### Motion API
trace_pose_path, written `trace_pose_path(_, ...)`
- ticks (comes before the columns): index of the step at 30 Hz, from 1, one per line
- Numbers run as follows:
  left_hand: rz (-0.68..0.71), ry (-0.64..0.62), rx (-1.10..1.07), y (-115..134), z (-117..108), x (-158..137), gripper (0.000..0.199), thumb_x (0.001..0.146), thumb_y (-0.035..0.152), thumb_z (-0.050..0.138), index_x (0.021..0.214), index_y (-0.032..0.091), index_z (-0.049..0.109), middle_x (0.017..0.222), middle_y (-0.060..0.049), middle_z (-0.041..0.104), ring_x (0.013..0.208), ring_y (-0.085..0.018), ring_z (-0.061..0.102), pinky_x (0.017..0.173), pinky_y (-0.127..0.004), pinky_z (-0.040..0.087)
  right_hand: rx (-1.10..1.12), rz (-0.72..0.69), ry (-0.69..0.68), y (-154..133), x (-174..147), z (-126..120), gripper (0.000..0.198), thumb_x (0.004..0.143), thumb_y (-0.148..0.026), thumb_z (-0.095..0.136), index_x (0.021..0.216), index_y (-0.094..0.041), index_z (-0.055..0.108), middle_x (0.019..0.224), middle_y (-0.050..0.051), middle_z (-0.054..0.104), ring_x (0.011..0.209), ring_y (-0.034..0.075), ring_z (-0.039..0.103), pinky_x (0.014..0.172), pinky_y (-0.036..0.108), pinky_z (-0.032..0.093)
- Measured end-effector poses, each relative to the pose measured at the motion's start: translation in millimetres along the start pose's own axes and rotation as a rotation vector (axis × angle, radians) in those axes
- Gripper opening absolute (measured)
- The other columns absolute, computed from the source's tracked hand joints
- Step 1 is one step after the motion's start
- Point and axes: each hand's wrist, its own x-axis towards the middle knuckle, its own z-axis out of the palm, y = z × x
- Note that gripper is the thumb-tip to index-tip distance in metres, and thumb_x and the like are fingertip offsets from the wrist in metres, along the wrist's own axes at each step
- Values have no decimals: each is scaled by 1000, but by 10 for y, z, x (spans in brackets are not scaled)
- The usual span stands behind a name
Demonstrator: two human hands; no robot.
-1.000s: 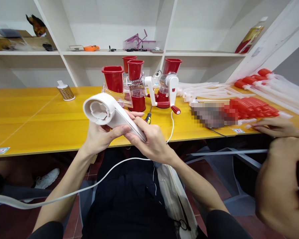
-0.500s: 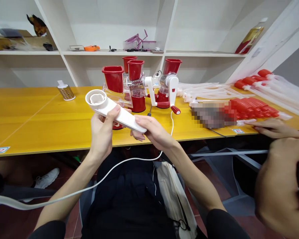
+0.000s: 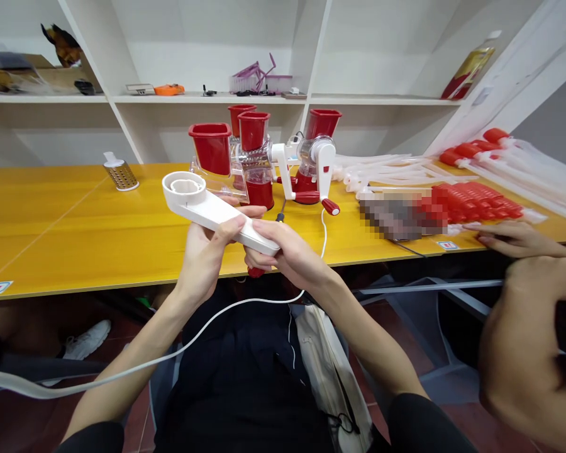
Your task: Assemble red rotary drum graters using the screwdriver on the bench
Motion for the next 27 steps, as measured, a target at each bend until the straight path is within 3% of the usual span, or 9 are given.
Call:
trace_pose_path(3, -48, -34, -26, 3, 38, -18, 31, 85, 36, 79, 103, 19, 60, 103, -11, 83, 103, -28, 80, 75, -32, 64, -81, -36, -23, 9, -10, -3, 48, 100, -56, 45, 76, -15, 42, 52, -6, 39, 49, 2, 39, 56, 18, 36)
trace_pose_path(7, -29, -16, -39, 36, 40, -31, 28, 84, 34, 77, 100, 21, 58, 97, -10, 83, 99, -31, 81, 76, -37, 67, -137, -53, -174, 22, -7, -19, 45, 101, -57, 48, 88, -14, 48, 63, -4, 53, 59, 2, 48, 63, 17, 39)
trace_pose_path(12, 7, -56, -30, 69, -7, -8, 30, 83, 34, 80, 98, 22, 58, 84, -5, 81, 107, -33, 80, 88, -43, 66, -106, -99, -181, 98, 22, -15, 45, 100, -58, 51, 88, -15, 43, 68, -5, 43, 64, 0, 40, 65, 17, 36)
trace_pose_path(15, 25, -84, -8, 68, -57, 12, 33, 81, 35, 83, 100, 22, 59, 83, -5, 80, 108, -33, 79, 91, -46, 65, -123, -103, -166, 133, 27, -12, 44, 99, -58, 54, 108, -16, 48, 72, -6, 43, 67, 1, 40, 69, 17, 37)
trace_pose_path(19, 82, -157, 15, 63, -132, 22, 32, 83, 36, 83, 102, 22, 62, 86, -5, 79, 109, -32, 78, 97, -47, 64, -152, -99, -174, 121, 20, 16, 60, 96, -61, 55, 137, -19, 42, 74, -7, 44, 67, 1, 42, 70, 18, 40)
trace_pose_path(27, 161, -252, 58, 32, -213, 71, 30, 84, 32, 81, 109, 21, 67, 103, -7, 79, 103, -27, 78, 92, -38, 64, -206, -141, -175, 69, -3, 41, 51, 97, -65, 52, 103, -15, 47, 66, -8, 46, 59, -1, 42, 64, 16, 37)
